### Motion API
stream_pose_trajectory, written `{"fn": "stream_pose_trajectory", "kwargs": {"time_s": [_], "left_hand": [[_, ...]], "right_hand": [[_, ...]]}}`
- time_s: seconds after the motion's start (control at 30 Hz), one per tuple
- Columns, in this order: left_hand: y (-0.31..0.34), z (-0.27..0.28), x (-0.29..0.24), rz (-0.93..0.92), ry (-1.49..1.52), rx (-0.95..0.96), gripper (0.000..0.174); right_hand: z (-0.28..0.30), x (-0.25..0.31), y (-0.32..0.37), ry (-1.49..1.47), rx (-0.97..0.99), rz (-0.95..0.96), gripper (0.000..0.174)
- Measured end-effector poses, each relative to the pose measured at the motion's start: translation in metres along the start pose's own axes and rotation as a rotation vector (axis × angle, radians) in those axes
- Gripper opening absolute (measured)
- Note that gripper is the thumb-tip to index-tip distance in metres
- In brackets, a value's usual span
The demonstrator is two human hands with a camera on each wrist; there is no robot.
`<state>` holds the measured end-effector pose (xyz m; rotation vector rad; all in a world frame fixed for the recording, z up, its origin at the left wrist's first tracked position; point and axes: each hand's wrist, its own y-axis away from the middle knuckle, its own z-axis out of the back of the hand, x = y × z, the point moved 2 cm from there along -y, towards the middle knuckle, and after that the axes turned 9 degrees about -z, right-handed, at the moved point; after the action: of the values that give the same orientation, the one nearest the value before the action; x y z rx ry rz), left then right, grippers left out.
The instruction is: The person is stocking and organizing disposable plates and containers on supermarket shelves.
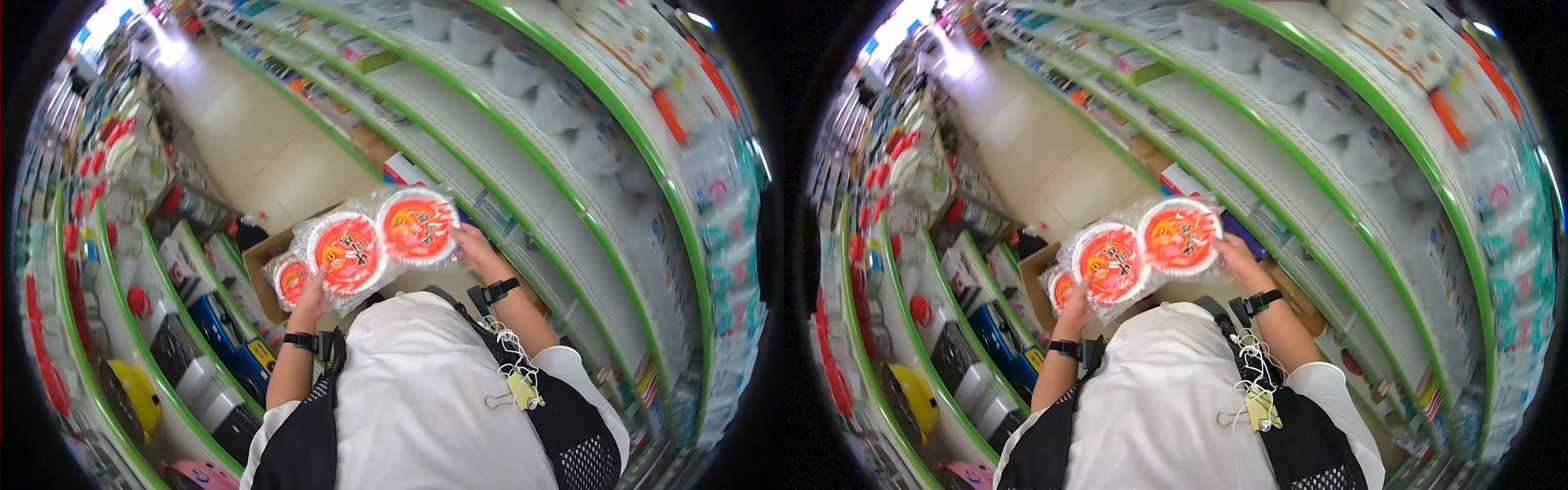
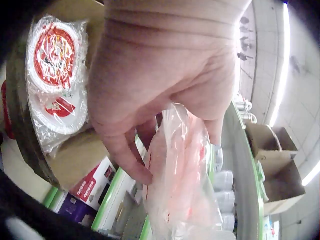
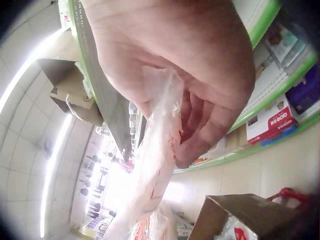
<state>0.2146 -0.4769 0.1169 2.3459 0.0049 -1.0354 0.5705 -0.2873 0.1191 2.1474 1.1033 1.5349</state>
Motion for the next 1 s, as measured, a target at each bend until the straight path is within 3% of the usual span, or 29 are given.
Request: {"fn": "stream_pose_trajectory", "kwargs": {"time_s": [0.1, 0.27, 0.4, 0.5, 0.57, 0.7, 0.9, 0.97, 1.0], "left_hand": [[0.01, 0.037, -0.005, -0.094, 0.091, -0.071, 0.045], [0.021, 0.076, 0.011, -0.168, 0.291, -0.143, 0.051], [0.008, 0.101, 0.039, -0.282, 0.263, -0.286, 0.056], [0.009, 0.071, 0.03, -0.304, 0.272, -0.36, 0.056], [0.005, 0.063, 0.033, -0.316, 0.362, -0.423, 0.053], [-0.003, 0.045, 0.045, -0.307, 0.504, -0.549, 0.05], [-0.005, 0.027, 0.062, -0.306, 0.583, -0.683, 0.052], [-0.003, 0.024, 0.066, -0.29, 0.501, -0.7, 0.055], [-0.004, 0.023, 0.065, -0.286, 0.502, -0.706, 0.055]], "right_hand": [[-0.013, 0.013, -0.014, -0.065, -0.025, -0.033, 0.031], [0.015, 0.041, -0.081, -0.148, -0.054, -0.032, 0.031], [0.009, 0.104, -0.149, -0.16, -0.023, 0.037, 0.03], [0.053, 0.14, -0.25, -0.175, -0.054, 0.006, 0.027], [0.045, 0.167, -0.309, -0.214, -0.148, 0.039, 0.019], [0.05, 0.213, -0.439, -0.265, -0.167, 0.048, 0.019], [0.056, 0.259, -0.568, -0.335, -0.321, 0.161, 0.031], [0.078, 0.268, -0.607, -0.132, -0.336, 0.235, 0.036], [0.118, 0.274, -0.651, 0.351, -0.353, 0.392, 0.039]]}}
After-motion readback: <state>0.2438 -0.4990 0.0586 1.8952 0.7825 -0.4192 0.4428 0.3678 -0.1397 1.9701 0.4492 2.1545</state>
